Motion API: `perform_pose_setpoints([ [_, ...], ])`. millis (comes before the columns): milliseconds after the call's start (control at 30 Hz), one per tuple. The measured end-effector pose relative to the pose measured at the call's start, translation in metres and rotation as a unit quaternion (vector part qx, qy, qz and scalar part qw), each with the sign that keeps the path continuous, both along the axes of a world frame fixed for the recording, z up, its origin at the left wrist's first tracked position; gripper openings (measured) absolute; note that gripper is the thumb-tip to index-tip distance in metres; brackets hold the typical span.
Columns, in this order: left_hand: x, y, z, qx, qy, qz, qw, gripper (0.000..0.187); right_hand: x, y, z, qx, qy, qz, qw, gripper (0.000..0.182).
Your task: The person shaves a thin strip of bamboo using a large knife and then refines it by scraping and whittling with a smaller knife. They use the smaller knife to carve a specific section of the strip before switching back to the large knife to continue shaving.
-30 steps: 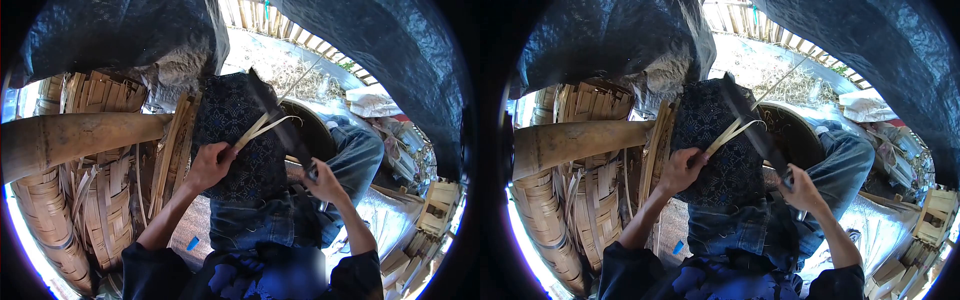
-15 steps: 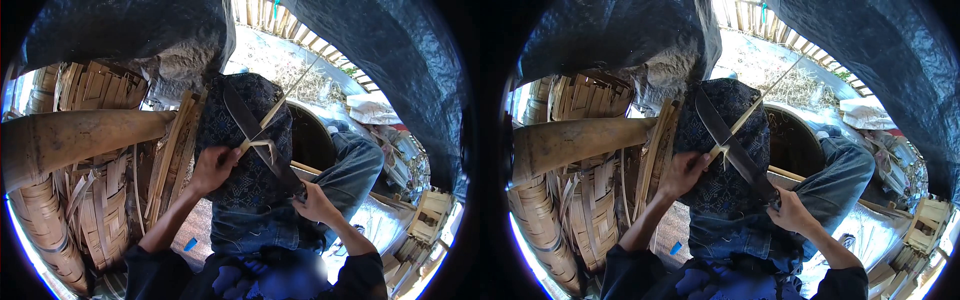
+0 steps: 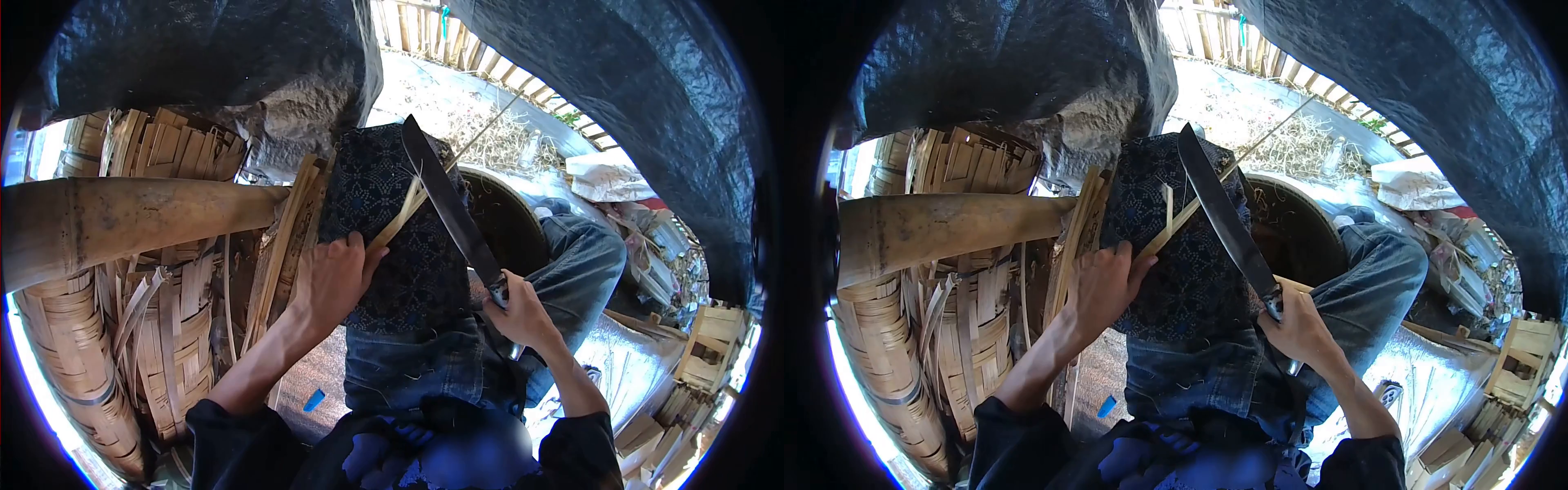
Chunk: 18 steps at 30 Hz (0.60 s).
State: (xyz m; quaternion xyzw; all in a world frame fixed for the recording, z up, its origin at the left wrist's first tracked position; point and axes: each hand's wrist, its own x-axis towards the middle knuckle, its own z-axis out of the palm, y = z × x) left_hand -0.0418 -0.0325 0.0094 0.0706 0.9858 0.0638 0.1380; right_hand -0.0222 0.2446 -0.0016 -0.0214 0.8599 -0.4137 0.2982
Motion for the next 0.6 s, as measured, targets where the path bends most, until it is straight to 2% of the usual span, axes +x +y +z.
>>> perform_pose_setpoints([
  [100,0.001,0.002,-0.002,0.014,0.042,0.025,0.999,0.033,0.002,0.002,0.001,-0.013,0.061,0.001,0.998,0.032],
  [167,-0.003,-0.002,0.001,0.017,0.042,0.021,0.999,0.032,0.001,0.004,-0.002,-0.04,-0.011,-0.007,0.999,0.033],
  [200,-0.007,-0.003,0.002,0.024,0.043,0.015,0.999,0.031,0.002,0.005,-0.003,-0.043,-0.008,-0.008,0.999,0.033],
  [267,-0.008,-0.002,0.0,0.023,0.029,0.019,0.999,0.031,0.005,0.007,-0.007,0.013,0.104,0.018,0.994,0.033],
  [333,-0.006,0.0,-0.005,0.021,0.009,0.021,1.0,0.032,0.003,0.005,-0.006,0.019,0.085,0.005,0.996,0.032],
  [500,0.002,0.014,-0.018,-0.003,0.062,0.041,0.997,0.03,0.02,-0.004,-0.001,0.012,0.03,0.014,0.999,0.033],
  [567,0.004,0.014,-0.021,0.015,0.068,0.047,0.996,0.03,0.025,-0.01,-0.002,-0.121,-0.052,0.025,0.991,0.03],
  [600,0.004,0.013,-0.021,0.03,0.072,0.055,0.995,0.029,0.024,-0.009,-0.006,-0.136,-0.026,0.047,0.989,0.026],
])
